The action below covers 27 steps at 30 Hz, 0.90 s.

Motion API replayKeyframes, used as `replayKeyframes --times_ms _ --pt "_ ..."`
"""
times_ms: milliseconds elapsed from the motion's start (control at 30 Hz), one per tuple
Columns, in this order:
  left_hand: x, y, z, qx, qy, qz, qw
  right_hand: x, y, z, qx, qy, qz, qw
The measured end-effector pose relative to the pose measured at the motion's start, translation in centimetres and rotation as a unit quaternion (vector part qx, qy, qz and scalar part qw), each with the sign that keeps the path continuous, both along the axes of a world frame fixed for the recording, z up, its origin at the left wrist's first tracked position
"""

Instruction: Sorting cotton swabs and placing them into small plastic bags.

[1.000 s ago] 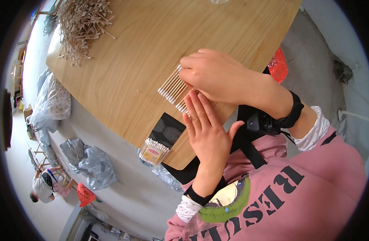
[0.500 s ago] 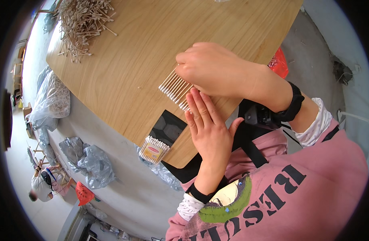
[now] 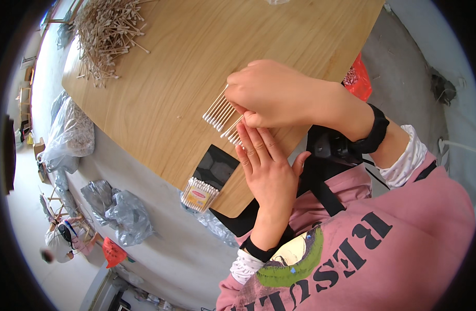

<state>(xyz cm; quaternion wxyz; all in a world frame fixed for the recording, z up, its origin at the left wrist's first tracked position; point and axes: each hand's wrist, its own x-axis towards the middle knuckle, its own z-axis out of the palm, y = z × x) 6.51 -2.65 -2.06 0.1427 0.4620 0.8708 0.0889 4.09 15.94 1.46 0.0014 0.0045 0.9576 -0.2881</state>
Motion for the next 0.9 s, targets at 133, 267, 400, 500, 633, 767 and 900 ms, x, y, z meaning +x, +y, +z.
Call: replayKeyframes --times_ms 133,267,400,500,633,767,900 --pt "-0.6 0.5 0.4 0.012 0.000 0.008 1.000 2.1 0.7 0.0 -0.077 0.070 -0.085 0.991" --pt "-2.1 0.3 2.0 0.045 -0.008 0.012 0.999 7.1 3.4 3.0 -0.106 -0.042 -0.216 0.970" --pt "-2.6 -3.0 3.6 0.159 -0.091 -0.011 0.983 14.4 7.2 4.1 -0.046 -0.143 -0.303 0.941" --pt "-2.3 -4.0 3.6 0.193 -0.131 -0.036 0.972 18.3 9.6 2.8 0.058 -0.214 -0.358 0.907" --pt "-2.0 -3.4 3.2 0.174 -0.121 -0.038 0.977 16.9 8.8 2.5 0.054 -0.153 -0.405 0.900" --pt "-2.2 -1.1 2.5 0.109 -0.111 -0.047 0.987 10.7 4.4 3.0 -0.093 -0.067 -0.328 0.938" --pt "-2.3 0.4 1.8 0.064 -0.046 -0.019 0.997 6.1 1.4 2.0 -0.063 -0.014 -0.213 0.975"
